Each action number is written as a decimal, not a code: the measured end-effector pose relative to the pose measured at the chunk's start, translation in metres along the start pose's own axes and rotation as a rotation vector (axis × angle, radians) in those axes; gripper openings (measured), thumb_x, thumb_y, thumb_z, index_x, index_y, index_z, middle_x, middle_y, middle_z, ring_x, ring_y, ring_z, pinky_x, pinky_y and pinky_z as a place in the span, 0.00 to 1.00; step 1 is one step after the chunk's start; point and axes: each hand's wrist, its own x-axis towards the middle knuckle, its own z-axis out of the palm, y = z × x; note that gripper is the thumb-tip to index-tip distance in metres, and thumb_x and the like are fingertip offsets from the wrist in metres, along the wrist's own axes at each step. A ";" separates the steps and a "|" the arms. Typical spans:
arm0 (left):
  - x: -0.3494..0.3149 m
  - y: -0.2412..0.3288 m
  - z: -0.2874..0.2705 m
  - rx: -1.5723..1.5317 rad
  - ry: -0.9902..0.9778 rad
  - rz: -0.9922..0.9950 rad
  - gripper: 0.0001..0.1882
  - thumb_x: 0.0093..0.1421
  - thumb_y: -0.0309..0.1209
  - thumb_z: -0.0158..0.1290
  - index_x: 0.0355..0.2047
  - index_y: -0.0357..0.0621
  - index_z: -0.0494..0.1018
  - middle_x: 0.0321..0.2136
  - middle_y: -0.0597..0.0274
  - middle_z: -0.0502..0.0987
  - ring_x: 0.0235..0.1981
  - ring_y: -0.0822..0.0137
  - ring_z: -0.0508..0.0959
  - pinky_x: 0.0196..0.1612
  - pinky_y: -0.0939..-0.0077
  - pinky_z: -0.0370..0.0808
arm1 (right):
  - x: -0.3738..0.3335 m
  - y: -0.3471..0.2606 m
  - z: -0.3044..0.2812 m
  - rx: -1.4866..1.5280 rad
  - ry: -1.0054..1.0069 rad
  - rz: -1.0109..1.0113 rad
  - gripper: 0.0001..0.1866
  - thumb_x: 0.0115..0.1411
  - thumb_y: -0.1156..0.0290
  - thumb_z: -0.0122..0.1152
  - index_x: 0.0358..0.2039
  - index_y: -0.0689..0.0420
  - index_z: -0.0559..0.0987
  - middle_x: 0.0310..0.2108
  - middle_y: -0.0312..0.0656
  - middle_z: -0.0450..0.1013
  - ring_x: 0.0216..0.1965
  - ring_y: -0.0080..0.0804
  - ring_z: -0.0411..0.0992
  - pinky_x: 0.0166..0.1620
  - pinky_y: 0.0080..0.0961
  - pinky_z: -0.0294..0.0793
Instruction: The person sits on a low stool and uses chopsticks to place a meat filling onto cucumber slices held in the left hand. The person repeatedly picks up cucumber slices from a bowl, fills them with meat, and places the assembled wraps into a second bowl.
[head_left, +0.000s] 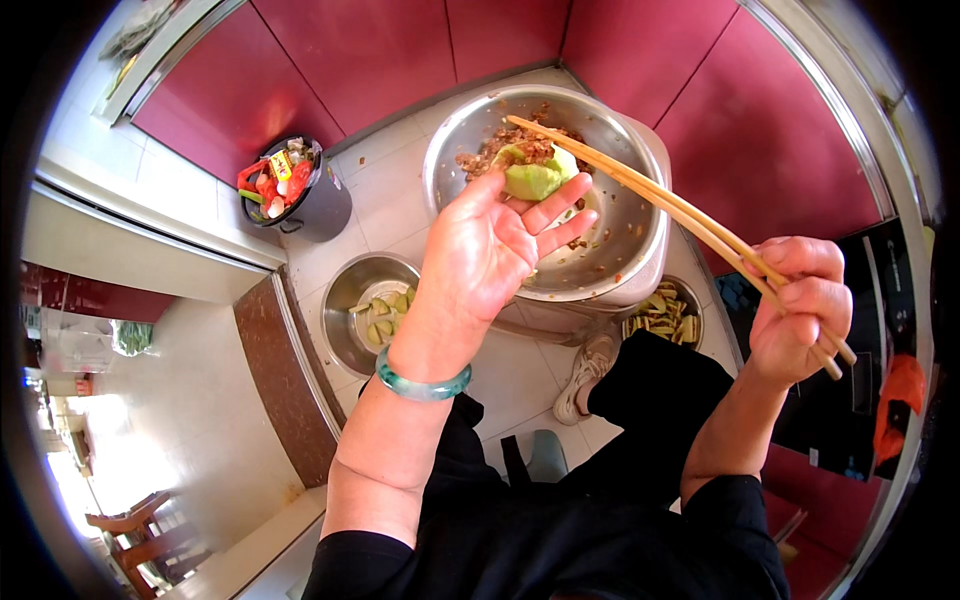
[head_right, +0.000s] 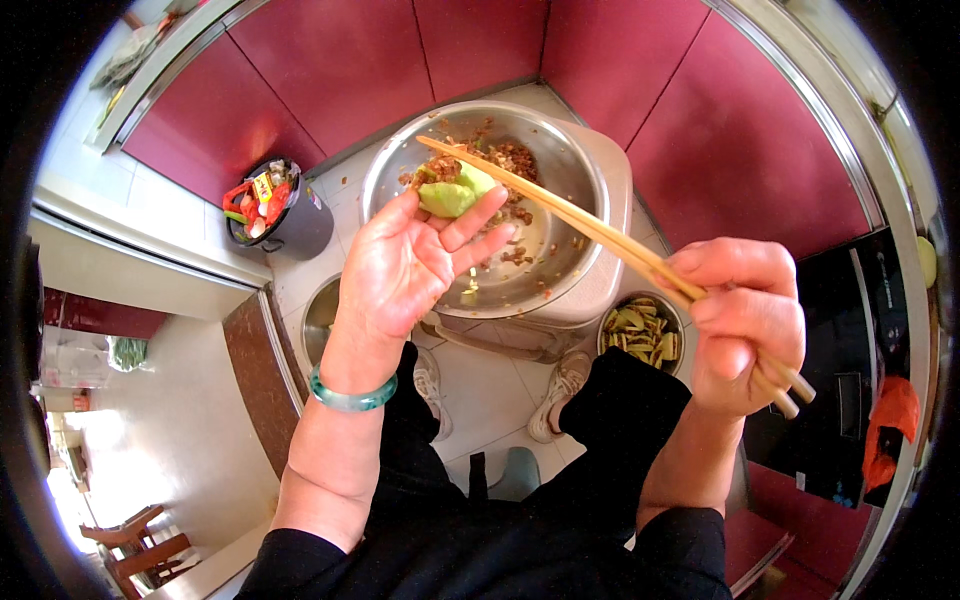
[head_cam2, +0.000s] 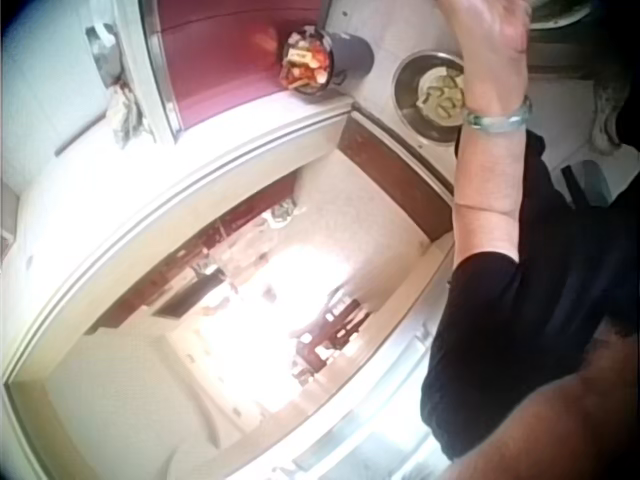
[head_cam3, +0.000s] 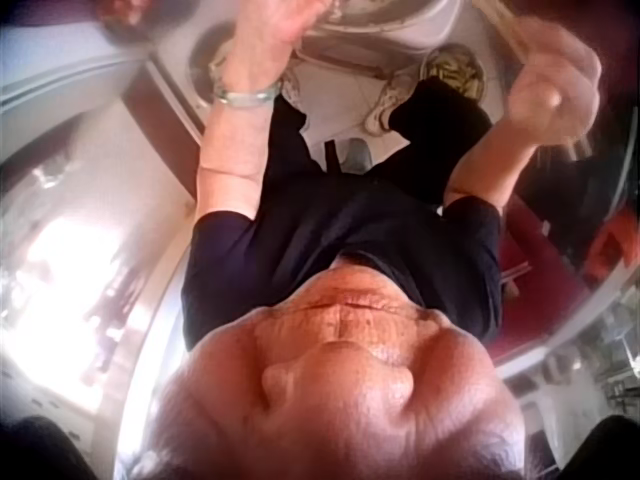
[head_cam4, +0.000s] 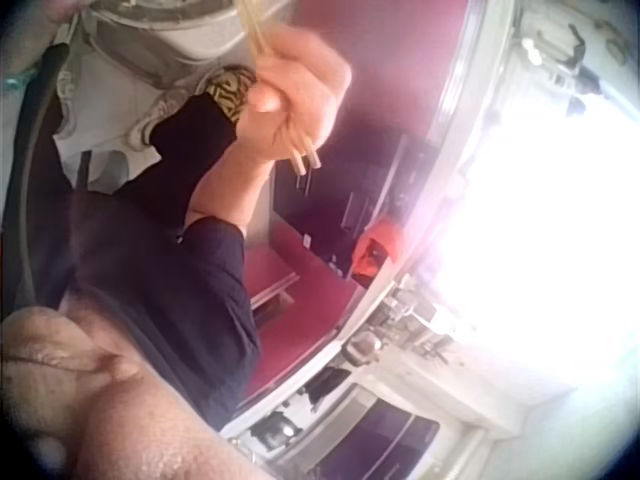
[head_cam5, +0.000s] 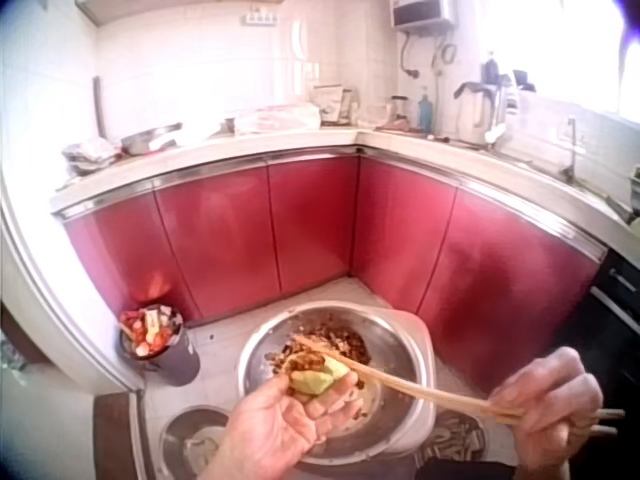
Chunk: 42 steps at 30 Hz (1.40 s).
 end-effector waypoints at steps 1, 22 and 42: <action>0.000 0.000 0.000 0.003 -0.016 0.007 0.17 0.65 0.33 0.34 0.48 0.34 0.62 0.47 0.46 0.68 0.51 0.46 0.68 0.53 0.42 0.63 | -0.001 -0.002 0.002 0.013 -0.006 0.003 0.21 0.57 0.51 0.50 0.28 0.60 0.69 0.32 0.52 0.67 0.30 0.36 0.71 0.31 0.29 0.78; 0.008 -0.002 -0.004 -0.007 -0.102 0.013 0.20 0.66 0.35 0.31 0.51 0.34 0.60 0.49 0.47 0.67 0.53 0.47 0.66 0.56 0.42 0.60 | -0.012 0.013 -0.022 0.145 0.125 0.154 0.19 0.61 0.54 0.46 0.30 0.59 0.69 0.35 0.51 0.67 0.30 0.35 0.71 0.36 0.29 0.76; 0.005 0.000 -0.004 0.025 -0.113 -0.004 0.20 0.65 0.35 0.31 0.52 0.33 0.59 0.50 0.44 0.65 0.54 0.45 0.65 0.56 0.39 0.59 | -0.015 0.044 -0.012 0.861 0.440 0.736 0.16 0.66 0.59 0.38 0.29 0.56 0.69 0.35 0.42 0.67 0.35 0.27 0.70 0.41 0.24 0.76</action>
